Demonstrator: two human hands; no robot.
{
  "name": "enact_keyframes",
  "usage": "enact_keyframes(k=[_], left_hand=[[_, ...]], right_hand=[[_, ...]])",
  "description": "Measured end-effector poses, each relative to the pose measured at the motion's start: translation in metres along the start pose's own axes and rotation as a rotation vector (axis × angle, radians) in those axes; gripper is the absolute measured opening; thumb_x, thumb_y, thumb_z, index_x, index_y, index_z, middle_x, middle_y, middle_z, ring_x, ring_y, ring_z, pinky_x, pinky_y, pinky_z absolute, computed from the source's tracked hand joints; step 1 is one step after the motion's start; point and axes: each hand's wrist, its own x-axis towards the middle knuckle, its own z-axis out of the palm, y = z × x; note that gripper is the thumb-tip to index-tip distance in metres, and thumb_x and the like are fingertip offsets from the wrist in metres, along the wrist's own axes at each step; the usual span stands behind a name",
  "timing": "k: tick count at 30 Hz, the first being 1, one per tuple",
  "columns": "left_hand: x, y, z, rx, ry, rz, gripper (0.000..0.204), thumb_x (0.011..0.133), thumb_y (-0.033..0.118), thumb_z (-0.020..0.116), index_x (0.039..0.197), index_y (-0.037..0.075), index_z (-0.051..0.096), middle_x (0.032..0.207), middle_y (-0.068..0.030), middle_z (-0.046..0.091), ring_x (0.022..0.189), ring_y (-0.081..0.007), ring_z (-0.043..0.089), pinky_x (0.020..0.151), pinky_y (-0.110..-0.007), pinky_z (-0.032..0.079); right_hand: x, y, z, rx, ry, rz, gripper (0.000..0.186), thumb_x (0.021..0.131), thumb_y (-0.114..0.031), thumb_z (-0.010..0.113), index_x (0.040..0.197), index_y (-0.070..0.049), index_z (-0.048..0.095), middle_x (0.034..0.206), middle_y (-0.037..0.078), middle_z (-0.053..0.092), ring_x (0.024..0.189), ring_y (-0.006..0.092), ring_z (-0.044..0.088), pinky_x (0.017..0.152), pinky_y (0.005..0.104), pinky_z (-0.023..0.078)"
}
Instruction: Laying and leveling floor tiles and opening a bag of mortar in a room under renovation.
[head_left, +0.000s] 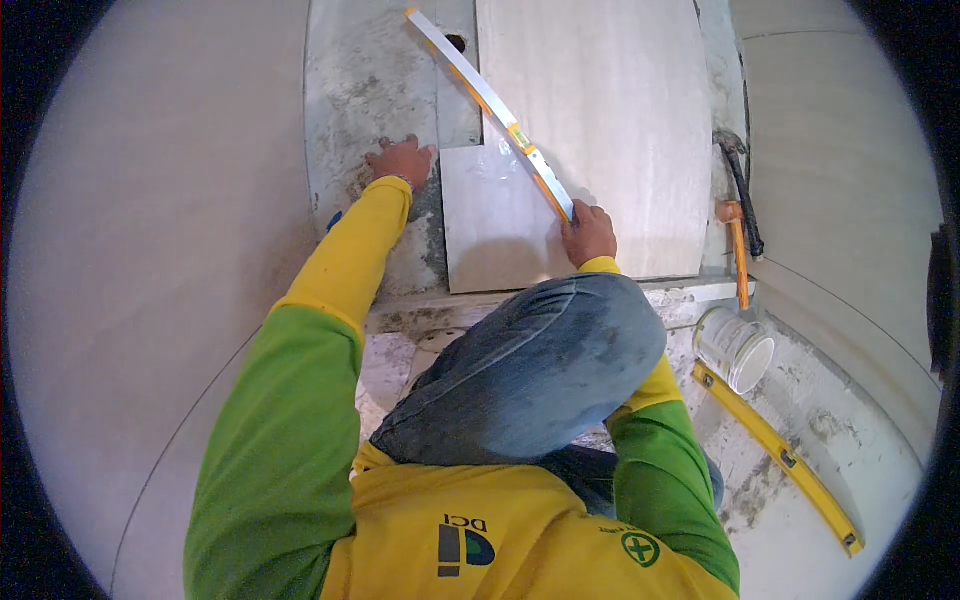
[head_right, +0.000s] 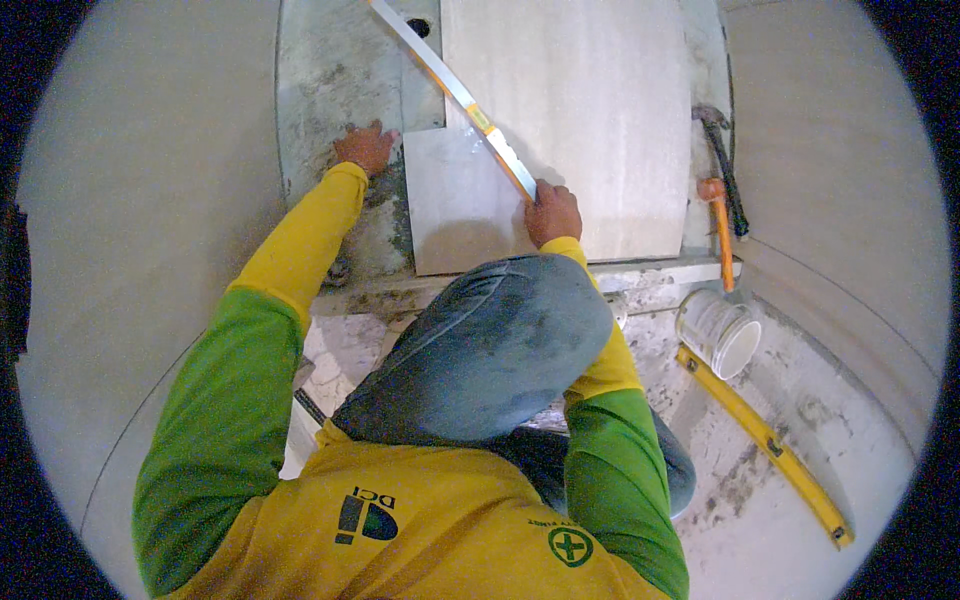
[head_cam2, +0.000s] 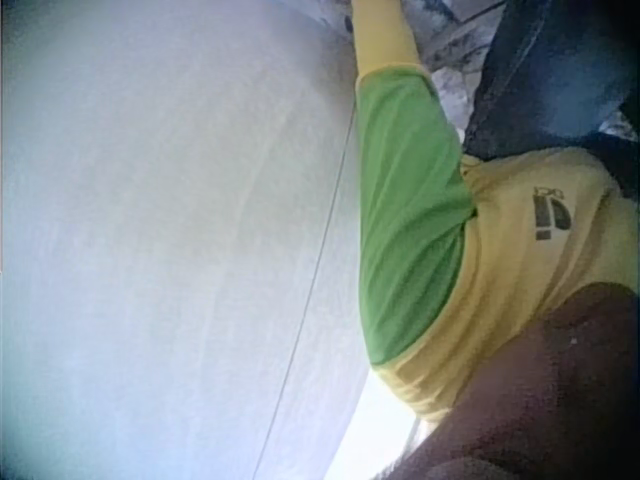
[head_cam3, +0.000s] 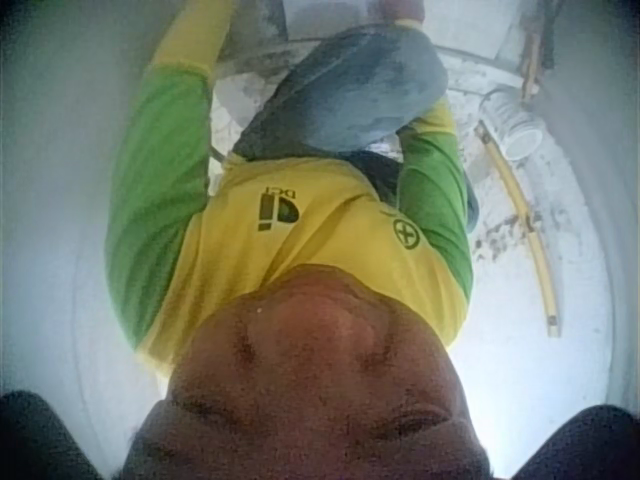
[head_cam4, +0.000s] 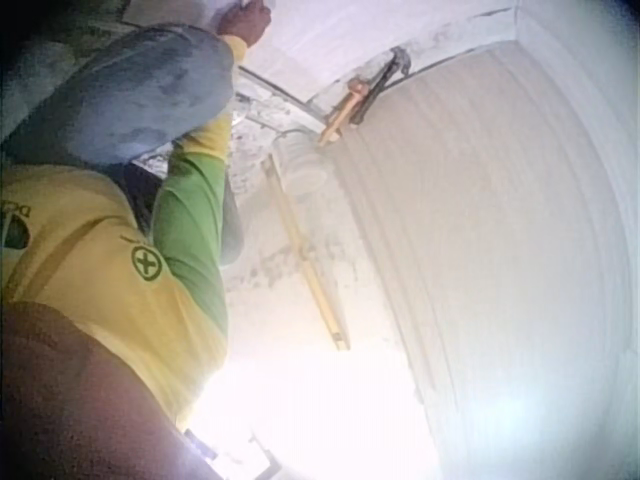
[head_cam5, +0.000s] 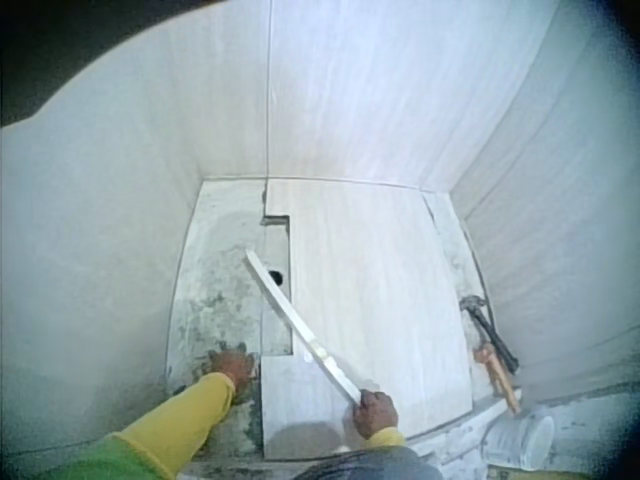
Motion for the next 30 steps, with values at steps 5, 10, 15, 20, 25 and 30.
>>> enact_keyframes(k=[5, 10, 15, 20, 25, 30], left_hand=[[-0.003, 0.01, -0.003, -0.004, 0.095, -0.047, 0.092, 0.072, 0.082, 0.043, 0.125, 0.008, 0.057, 0.127, -0.0197, 0.056, 0.124, -0.038, 0.045, 0.101, -0.063, 0.028], [-0.012, 0.024, -0.02, -0.104, 0.031, -0.12, 0.079, 0.075, 0.072, 0.052, 0.114, 0.005, 0.064, 0.127, -0.0198, 0.056, 0.13, -0.0394, 0.039, 0.106, -0.065, 0.017], [-0.009, 0.026, -0.026, -0.091, 0.01, -0.137, 0.078, 0.072, 0.071, 0.056, 0.113, 0.005, 0.065, 0.123, -0.018, 0.059, 0.125, -0.0384, 0.044, 0.105, -0.064, 0.021], [-0.004, 0.02, -0.018, 0.013, 0.0, -0.114, 0.09, 0.067, 0.083, 0.048, 0.117, 0.01, 0.064, 0.125, -0.0167, 0.057, 0.12, -0.0363, 0.05, 0.096, -0.06, 0.035], [-0.001, 0.02, -0.019, 0.018, -0.021, -0.101, 0.091, 0.067, 0.084, 0.047, 0.118, 0.01, 0.063, 0.126, -0.017, 0.057, 0.121, -0.0366, 0.049, 0.097, -0.061, 0.033], [-0.002, 0.021, -0.014, -0.012, 0.005, -0.112, 0.088, 0.068, 0.081, 0.049, 0.117, 0.009, 0.063, 0.129, -0.0194, 0.054, 0.126, -0.0396, 0.042, 0.1, -0.065, 0.026]], right_hand=[[-0.002, 0.003, -0.004, -0.012, -0.024, 0.003, 0.032, 0.08, -0.03, 0.063, 0.106, -0.012, 0.059, 0.097, 0.016, 0.06, 0.095, 0.0362, 0.057, 0.08, 0.0464, 0.048], [-0.004, -0.003, -0.004, 0.043, -0.069, 0.051, 0.033, 0.081, -0.032, 0.062, 0.105, -0.01, 0.06, 0.098, 0.017, 0.06, 0.096, 0.0361, 0.057, 0.081, 0.0475, 0.048], [0.003, -0.011, -0.004, 0.03, -0.041, 0.024, 0.032, 0.083, -0.031, 0.063, 0.104, -0.007, 0.061, 0.094, 0.016, 0.061, 0.091, 0.0348, 0.058, 0.08, 0.044, 0.047], [0.008, 0.001, 0.003, 0.063, 0.005, 0.06, 0.03, 0.082, -0.028, 0.064, 0.102, -0.007, 0.061, 0.095, 0.018, 0.062, 0.092, 0.0364, 0.058, 0.08, 0.0455, 0.048], [0.018, 0.086, -0.014, 0.01, 0.149, -0.05, 0.033, 0.081, -0.028, 0.066, 0.105, -0.007, 0.061, 0.094, 0.017, 0.063, 0.091, 0.0371, 0.057, 0.081, 0.0462, 0.047], [0.004, 0.19, -0.049, -0.016, 0.046, 0.072, 0.039, 0.078, -0.025, 0.071, 0.114, -0.013, 0.064, 0.118, 0.016, 0.059, 0.112, 0.0349, 0.052, 0.097, 0.0419, 0.043]])
